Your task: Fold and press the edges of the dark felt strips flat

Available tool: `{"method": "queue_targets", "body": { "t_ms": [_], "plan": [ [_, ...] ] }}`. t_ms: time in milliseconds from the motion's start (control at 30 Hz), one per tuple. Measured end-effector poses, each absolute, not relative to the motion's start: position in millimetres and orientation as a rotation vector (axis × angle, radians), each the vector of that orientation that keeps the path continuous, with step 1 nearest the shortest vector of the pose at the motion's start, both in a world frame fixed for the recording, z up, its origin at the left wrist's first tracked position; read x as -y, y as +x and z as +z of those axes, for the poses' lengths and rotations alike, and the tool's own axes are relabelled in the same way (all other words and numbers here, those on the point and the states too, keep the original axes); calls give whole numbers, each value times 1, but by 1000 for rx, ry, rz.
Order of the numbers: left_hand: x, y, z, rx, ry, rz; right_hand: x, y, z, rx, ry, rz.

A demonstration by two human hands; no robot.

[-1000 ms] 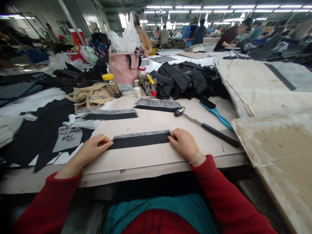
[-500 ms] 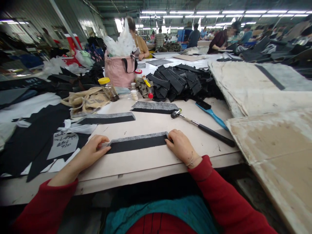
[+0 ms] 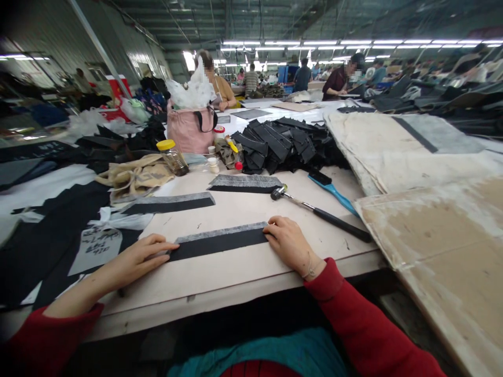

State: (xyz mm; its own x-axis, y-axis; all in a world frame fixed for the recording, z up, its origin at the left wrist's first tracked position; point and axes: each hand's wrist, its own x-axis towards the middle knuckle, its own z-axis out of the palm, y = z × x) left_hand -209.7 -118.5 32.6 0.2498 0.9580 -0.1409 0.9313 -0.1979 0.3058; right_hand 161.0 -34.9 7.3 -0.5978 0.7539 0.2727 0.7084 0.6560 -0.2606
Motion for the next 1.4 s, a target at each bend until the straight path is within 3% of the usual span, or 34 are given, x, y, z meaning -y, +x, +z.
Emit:
{"method": "queue_targets", "body": {
  "t_ms": [167, 333, 633, 933, 1100, 1233, 1400],
  "plan": [
    [106, -164, 41, -1880, 2444, 154, 50, 124, 18, 2578, -1026, 154],
    [90, -115, 13, -1715, 2508, 354, 63, 80, 20, 2714, -688, 274],
    [100, -149, -3, -1807, 2448, 368, 73, 112, 24, 2722, -837, 704],
    [98, -131, 35, -1898, 2259, 24, 64, 193, 19, 2640, -1312, 376],
    [89, -74, 43, -1611, 2418, 104, 58, 200, 10, 2362, -1479, 143],
    [78, -28, 32, -1272, 2608, 273, 57, 183, 10, 2352, -1449, 172],
    [57, -13, 24, -1282, 2675, 311, 47, 177, 16, 2303, -1507, 247]
  ]
}}
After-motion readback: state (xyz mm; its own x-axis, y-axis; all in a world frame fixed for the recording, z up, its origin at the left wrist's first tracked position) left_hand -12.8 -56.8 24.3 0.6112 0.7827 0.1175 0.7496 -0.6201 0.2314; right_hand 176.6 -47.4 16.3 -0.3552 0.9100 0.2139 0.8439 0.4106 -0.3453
